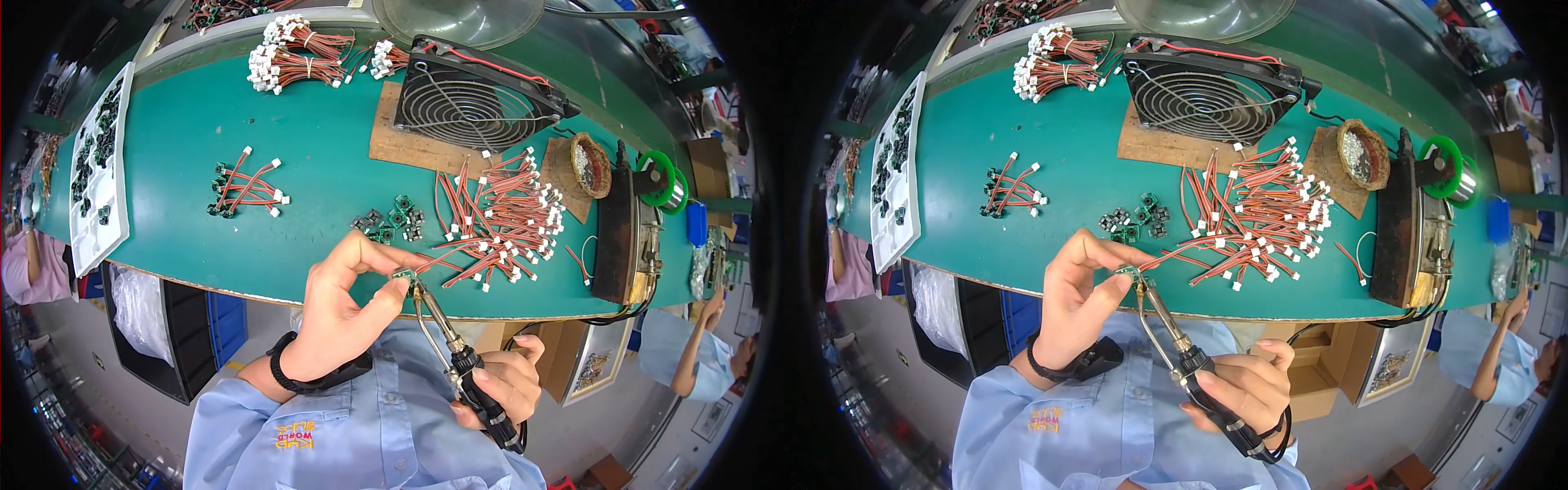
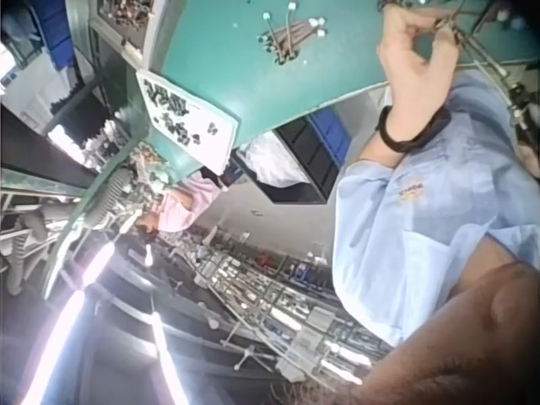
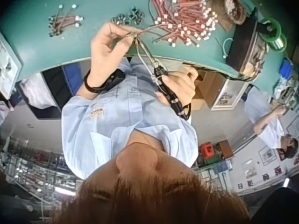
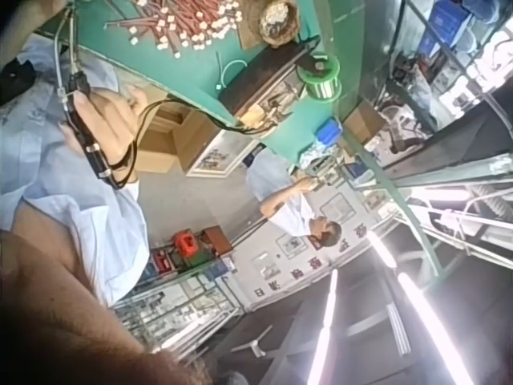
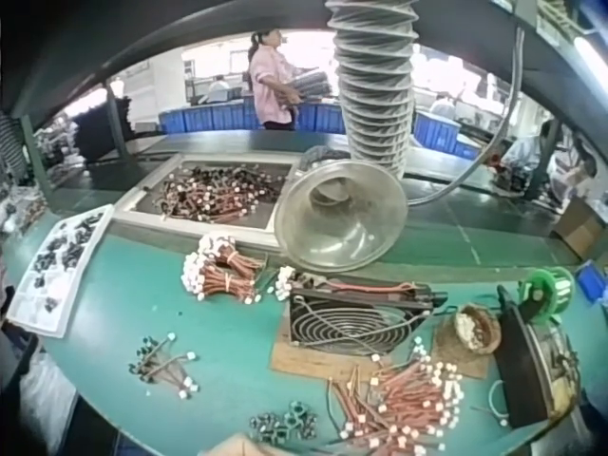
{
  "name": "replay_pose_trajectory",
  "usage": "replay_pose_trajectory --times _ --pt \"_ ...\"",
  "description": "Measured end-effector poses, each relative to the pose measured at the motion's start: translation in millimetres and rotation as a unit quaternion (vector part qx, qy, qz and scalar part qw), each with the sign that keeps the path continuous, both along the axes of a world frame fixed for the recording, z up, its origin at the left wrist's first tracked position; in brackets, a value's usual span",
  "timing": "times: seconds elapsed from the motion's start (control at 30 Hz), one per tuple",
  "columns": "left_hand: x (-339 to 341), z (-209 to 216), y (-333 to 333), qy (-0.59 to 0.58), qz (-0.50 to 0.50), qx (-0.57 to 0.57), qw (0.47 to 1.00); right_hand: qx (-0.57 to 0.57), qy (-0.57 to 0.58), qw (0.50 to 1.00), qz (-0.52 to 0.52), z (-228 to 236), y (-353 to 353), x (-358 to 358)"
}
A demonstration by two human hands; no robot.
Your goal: Soldering wires onto small electronic components at a factory workbench.
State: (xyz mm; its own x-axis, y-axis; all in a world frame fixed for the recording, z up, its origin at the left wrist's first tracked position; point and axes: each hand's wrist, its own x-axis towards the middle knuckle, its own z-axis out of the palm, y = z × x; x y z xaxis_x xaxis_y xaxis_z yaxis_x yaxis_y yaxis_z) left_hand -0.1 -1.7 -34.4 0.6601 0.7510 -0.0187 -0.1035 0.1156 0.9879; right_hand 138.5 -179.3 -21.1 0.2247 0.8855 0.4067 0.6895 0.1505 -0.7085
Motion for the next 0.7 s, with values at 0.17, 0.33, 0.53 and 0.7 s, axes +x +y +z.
replay_pose_trajectory --times 0.17,0.33,0.53,0.7 --pt "1.1 -0.9 -0.4 -0.003 0.000 -0.006 1.000 -0.002 -0.008 1.000 -0.003 0.4 -0.8 0.7" --pt "0.6 1.4 -1.0 0.006 -0.007 -0.002 1.000 -0.005 -0.014 1.000 0.000 2.1 -2.0 2.0" --pt "1.8 1.8 -1.9 0.006 -0.008 -0.006 1.000 0.006 -0.013 1.000 -0.004 0.6 -2.6 1.7" --pt "2.6 1.7 -2.7 0.011 -0.009 0.001 1.000 0.005 -0.019 1.000 -0.002 1.3 -4.8 3.0"
